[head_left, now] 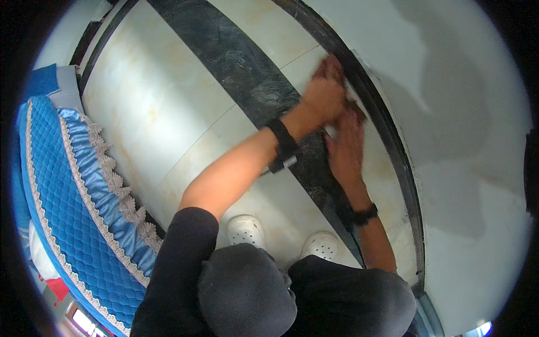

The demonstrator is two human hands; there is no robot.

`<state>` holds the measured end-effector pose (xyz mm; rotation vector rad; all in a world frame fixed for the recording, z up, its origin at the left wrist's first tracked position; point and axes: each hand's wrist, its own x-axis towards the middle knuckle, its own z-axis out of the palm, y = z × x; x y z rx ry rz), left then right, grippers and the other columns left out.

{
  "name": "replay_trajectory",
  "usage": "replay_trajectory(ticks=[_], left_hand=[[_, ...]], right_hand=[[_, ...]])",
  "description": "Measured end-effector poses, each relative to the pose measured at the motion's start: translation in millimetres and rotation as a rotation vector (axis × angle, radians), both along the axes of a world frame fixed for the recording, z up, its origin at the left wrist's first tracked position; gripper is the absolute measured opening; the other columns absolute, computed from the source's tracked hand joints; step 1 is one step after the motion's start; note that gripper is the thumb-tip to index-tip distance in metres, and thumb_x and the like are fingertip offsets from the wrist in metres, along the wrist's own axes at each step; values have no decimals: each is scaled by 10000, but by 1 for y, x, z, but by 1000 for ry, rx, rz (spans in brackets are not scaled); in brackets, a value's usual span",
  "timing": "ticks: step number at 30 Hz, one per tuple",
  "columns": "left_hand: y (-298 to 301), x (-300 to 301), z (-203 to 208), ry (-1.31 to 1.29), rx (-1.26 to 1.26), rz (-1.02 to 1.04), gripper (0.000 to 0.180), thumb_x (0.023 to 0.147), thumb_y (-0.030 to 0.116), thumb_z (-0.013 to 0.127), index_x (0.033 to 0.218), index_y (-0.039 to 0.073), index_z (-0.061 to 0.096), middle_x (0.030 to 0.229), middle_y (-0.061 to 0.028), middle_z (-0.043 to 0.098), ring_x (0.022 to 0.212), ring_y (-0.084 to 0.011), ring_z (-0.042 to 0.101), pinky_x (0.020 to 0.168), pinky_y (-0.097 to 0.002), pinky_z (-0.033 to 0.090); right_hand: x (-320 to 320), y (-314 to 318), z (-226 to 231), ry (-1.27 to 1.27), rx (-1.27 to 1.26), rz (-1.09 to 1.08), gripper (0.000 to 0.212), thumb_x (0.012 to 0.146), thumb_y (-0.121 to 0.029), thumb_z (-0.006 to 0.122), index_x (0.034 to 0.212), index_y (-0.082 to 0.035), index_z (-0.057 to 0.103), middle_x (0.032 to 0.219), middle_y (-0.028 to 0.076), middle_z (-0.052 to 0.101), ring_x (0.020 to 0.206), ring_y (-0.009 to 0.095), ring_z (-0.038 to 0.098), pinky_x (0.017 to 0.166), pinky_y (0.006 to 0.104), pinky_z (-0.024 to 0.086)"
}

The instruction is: The person kneels on a tiled floor and scrubs a dark grout line using a small purple abrasive pad. They then wipe the area with a brown cloth, folding and adjusting the cloth to clean the surface and the edge of a nearby blue mattress.

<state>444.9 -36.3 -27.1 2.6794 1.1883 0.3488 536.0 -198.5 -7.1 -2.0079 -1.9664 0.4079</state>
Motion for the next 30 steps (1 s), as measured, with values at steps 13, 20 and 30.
replay_trajectory(ticks=[13, 20, 30], left_hand=[[-254, 3, 37, 68, -316, -675, 210, 843, 178, 631, 899, 31, 770, 1189, -257, 671, 795, -311, 729, 581, -415, 568], [-206, -69, 40, -3, -428, -162, 446, 874, 180, 616, 1296, 34, 603, 1435, -246, 508, 783, -334, 729, 615, -449, 578], [-87, 22, -4, 309, -36, 42, 674, 912, 168, 562, 1420, -216, 342, 1494, -439, 288, 950, -385, 712, 584, -413, 589]], right_hand=[[37, -253, 34, 68, -332, -233, 658, 1078, -407, 323, 1551, 39, 226, 1621, 269, 184, 1496, 437, 190, 1213, 536, 152], [-1, -213, 21, -15, -218, -252, 681, 1066, -355, 393, 1577, 19, 140, 1636, 268, 113, 1519, 416, 121, 1212, 557, 116], [9, -85, 4, 246, -176, -6, 653, 1080, -355, 364, 1592, -25, 129, 1652, 230, 96, 1526, 397, 104, 1223, 530, 101]])
